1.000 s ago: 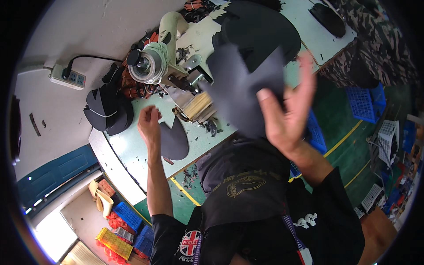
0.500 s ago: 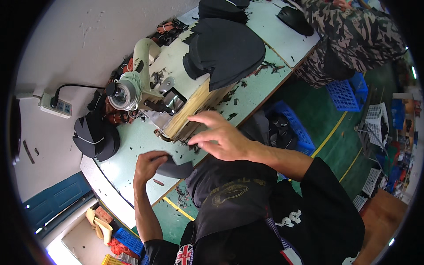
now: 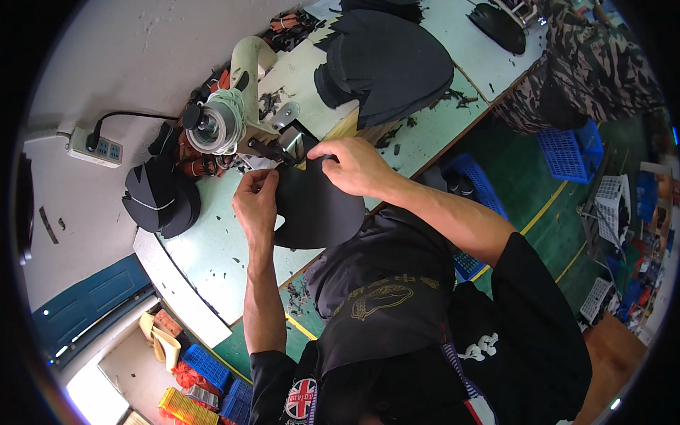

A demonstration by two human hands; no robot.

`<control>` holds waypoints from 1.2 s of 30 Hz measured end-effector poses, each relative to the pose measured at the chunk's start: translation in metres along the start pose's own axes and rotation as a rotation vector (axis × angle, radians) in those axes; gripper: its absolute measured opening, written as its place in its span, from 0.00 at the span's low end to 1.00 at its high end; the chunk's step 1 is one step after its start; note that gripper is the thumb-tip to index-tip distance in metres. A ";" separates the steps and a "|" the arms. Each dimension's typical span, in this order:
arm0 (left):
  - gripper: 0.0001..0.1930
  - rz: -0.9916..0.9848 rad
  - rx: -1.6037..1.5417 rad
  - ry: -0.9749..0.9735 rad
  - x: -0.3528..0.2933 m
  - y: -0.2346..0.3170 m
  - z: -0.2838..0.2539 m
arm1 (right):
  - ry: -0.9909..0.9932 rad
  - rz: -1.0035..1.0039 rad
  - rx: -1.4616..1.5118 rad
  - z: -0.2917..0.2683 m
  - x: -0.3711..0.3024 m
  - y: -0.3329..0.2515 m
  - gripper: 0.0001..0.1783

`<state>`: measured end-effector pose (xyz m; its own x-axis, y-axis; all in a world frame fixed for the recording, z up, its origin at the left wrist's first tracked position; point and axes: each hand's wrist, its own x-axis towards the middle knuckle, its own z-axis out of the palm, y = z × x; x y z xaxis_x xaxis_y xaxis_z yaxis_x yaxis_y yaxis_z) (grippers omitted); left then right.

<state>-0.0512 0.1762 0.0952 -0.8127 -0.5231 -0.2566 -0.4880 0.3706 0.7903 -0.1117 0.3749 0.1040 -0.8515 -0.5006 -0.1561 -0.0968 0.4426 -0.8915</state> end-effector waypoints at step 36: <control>0.25 -0.120 -0.407 -0.486 0.067 0.116 0.104 | 0.435 0.310 0.765 -0.178 0.029 0.069 0.37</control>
<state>-0.1952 0.2641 0.1122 -0.8582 -0.1004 -0.5035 -0.5021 -0.0401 0.8639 -0.2353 0.5233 0.1133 -0.9156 -0.0515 -0.3987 0.4012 -0.1781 -0.8985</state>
